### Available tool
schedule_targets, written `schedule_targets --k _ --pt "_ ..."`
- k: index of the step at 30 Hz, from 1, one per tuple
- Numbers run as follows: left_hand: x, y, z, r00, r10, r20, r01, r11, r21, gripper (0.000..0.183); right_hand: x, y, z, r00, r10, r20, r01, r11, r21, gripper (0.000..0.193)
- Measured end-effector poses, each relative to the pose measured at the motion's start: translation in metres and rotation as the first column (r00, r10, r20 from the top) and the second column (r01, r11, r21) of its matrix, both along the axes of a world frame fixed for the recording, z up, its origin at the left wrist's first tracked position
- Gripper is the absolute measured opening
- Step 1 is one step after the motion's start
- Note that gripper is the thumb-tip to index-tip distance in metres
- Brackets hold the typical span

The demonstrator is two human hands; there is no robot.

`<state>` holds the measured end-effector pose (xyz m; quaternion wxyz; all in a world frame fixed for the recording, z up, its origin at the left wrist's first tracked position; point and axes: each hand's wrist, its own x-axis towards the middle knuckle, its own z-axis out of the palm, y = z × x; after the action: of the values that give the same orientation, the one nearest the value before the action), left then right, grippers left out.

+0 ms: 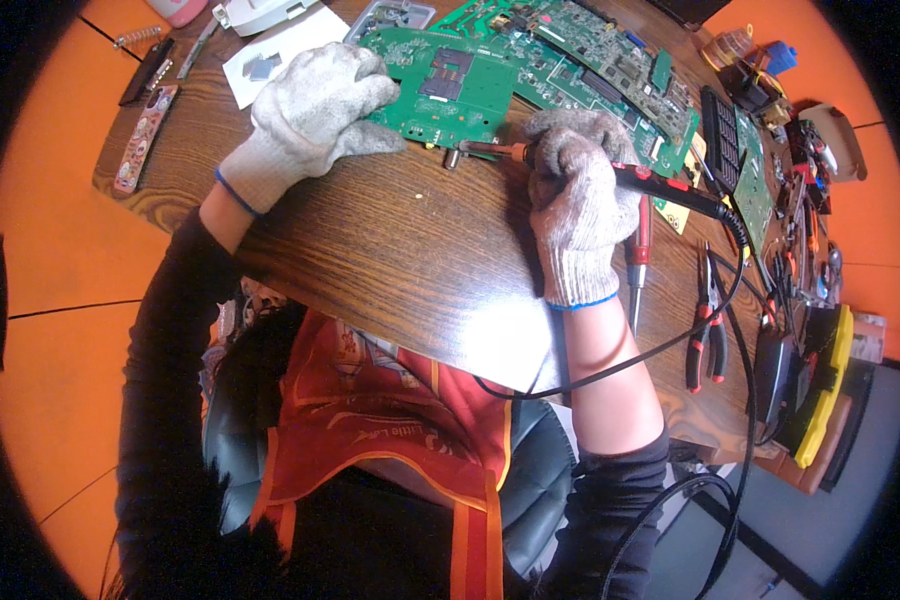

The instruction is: The person uses a soldering iron to work on a green circuit board, then switches to pliers and a screwdriver to remove and adjust components. The board is flipped and repositioned multiple times during the process.

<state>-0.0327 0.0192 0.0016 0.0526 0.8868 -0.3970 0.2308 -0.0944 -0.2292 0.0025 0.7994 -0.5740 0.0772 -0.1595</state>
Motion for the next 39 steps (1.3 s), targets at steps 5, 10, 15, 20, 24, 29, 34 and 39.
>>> schedule_targets --k 5,10,15,20,24,29,34,39 --pt "0.000 0.000 0.000 1.000 -0.004 0.009 0.004 1.000 -0.015 0.043 0.001 -0.003 0.000 1.000 -0.020 -0.022 0.021 0.998 0.053 0.016" --pt "0.001 0.000 -0.002 1.000 -0.003 0.004 0.003 1.000 -0.015 0.044 -0.002 -0.003 0.003 0.999 0.040 -0.015 -0.039 0.999 0.027 0.015" --pt "0.001 0.000 -0.001 1.000 0.000 -0.003 0.000 1.000 -0.012 0.043 -0.002 0.002 0.005 0.998 0.004 -0.062 -0.005 1.000 -0.013 0.013" --pt "0.000 0.000 0.000 1.000 0.010 0.013 -0.010 1.000 0.000 0.045 -0.002 0.002 0.005 0.997 -0.009 -0.081 0.012 0.999 0.038 0.012" --pt "0.000 0.000 0.000 1.000 0.017 -0.015 -0.017 1.000 0.013 0.046 0.002 -0.001 0.002 1.000 0.011 -0.022 -0.009 0.995 0.096 0.013" --pt "0.000 -0.001 0.000 1.000 0.013 -0.004 -0.013 1.000 0.013 0.046 0.008 -0.002 -0.003 0.993 -0.103 -0.058 0.109 0.988 0.113 0.011" --pt "0.000 0.000 -0.001 1.000 0.019 0.013 -0.019 1.000 0.002 0.045 0.005 -0.001 -0.006 0.999 -0.039 0.025 0.036 0.994 0.102 0.011" --pt "0.000 0.000 -0.001 1.000 0.003 0.015 -0.003 1.000 -0.017 0.045 0.005 -0.002 -0.004 0.999 -0.030 -0.016 0.031 0.994 0.103 0.010"
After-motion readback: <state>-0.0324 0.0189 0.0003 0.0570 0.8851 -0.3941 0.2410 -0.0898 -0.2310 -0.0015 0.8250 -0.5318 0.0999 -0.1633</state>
